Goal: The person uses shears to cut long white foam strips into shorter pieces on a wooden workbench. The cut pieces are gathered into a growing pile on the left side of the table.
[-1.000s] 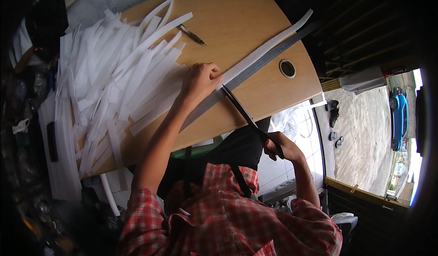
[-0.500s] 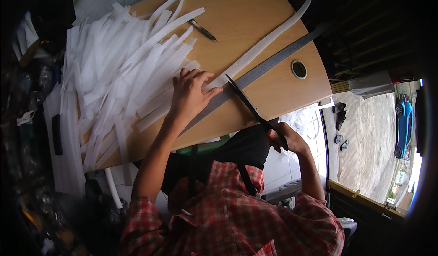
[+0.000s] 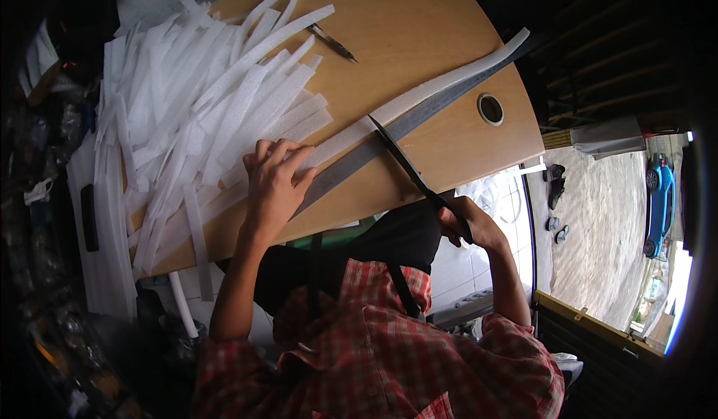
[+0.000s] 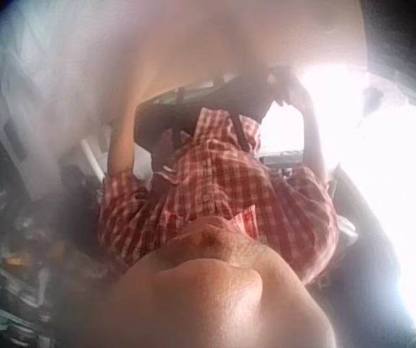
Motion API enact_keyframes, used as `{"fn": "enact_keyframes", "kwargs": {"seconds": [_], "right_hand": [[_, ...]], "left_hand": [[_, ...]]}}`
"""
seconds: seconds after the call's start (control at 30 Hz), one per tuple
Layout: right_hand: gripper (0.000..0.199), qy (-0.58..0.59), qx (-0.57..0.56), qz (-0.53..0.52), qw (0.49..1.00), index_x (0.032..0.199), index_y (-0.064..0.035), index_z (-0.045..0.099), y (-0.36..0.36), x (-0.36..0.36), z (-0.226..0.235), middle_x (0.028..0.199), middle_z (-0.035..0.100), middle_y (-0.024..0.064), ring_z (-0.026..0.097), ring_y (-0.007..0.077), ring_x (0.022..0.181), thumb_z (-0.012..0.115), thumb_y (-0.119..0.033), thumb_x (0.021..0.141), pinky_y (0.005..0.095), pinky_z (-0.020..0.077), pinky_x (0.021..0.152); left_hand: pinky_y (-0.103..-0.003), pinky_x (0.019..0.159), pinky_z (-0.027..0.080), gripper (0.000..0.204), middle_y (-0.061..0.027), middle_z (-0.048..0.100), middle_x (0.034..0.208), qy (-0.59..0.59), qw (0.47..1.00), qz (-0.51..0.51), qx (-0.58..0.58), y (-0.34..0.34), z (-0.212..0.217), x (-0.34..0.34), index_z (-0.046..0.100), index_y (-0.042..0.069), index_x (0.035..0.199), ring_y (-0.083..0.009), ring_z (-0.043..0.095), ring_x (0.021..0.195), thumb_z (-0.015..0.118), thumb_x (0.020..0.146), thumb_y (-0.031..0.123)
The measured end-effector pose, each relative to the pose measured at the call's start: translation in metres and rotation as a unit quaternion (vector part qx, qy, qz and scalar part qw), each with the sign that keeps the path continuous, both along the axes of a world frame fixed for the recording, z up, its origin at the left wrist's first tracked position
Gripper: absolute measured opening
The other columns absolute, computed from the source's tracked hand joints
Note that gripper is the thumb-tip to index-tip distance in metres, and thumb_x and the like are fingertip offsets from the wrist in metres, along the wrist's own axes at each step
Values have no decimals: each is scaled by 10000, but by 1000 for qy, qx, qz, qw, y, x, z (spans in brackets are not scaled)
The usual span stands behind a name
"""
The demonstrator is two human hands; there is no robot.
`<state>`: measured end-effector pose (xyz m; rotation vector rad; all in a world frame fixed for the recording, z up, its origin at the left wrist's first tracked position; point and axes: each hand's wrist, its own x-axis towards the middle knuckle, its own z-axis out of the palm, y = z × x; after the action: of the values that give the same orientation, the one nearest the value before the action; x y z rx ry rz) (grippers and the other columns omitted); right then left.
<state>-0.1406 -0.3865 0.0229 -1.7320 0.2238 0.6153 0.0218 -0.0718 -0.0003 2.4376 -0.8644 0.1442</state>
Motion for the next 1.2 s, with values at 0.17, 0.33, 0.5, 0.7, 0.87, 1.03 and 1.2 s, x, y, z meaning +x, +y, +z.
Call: {"fn": "enact_keyframes", "kwargs": {"seconds": [0.17,0.33,0.5,0.7,0.87,1.03,1.2], "right_hand": [[765,-7,1,-5,1000,1148,79,572,2,3,2,530,492,7,523,108,434,558,-646,904,255,403,414],[727,-4,-11,-8,1000,978,45,595,4,3,2,526,490,20,522,110,434,551,-675,890,258,403,412],[729,2,-5,-5,1000,831,13,570,0,2,-3,522,501,28,537,120,437,549,-715,862,259,415,417],[740,-3,-22,-2,1000,809,13,580,2,3,-2,519,515,34,555,127,445,542,-724,859,256,425,425],[769,-1,-31,5,1000,874,39,601,-2,2,-8,518,520,40,558,129,443,540,-727,858,254,426,426],[733,-9,-20,-5,1000,933,45,612,2,2,-2,507,519,39,548,118,436,561,-685,874,255,414,421],[614,-8,-61,-9,998,975,29,622,0,2,-2,457,483,12,523,97,414,620,-580,897,250,374,405]], "left_hand": [[-422,915,346,346,-3,623,1039,0,999,29,31,24,7,-12,712,115,1111,-250,500,1012,771,772,155],[-421,897,355,334,-4,634,1038,-1,999,31,39,41,14,-23,718,110,1106,-243,511,1005,762,776,140],[-387,867,367,291,5,652,1030,20,1000,-8,5,53,12,-21,728,110,1088,-238,531,986,739,797,97],[-375,913,408,279,-23,661,1075,35,999,-41,-9,70,6,-16,739,81,1070,-253,543,1017,690,807,2],[-368,896,437,280,-46,661,1074,49,997,-43,-51,70,1,-17,741,64,1060,-266,547,1012,679,802,-24],[-369,880,445,282,-60,664,1080,47,996,-52,-62,68,0,-16,741,52,1056,-272,550,1004,680,795,-37],[-368,865,455,270,-76,670,1091,47,996,-52,-60,66,5,-16,742,37,1049,-276,556,990,683,793,-27]]}}
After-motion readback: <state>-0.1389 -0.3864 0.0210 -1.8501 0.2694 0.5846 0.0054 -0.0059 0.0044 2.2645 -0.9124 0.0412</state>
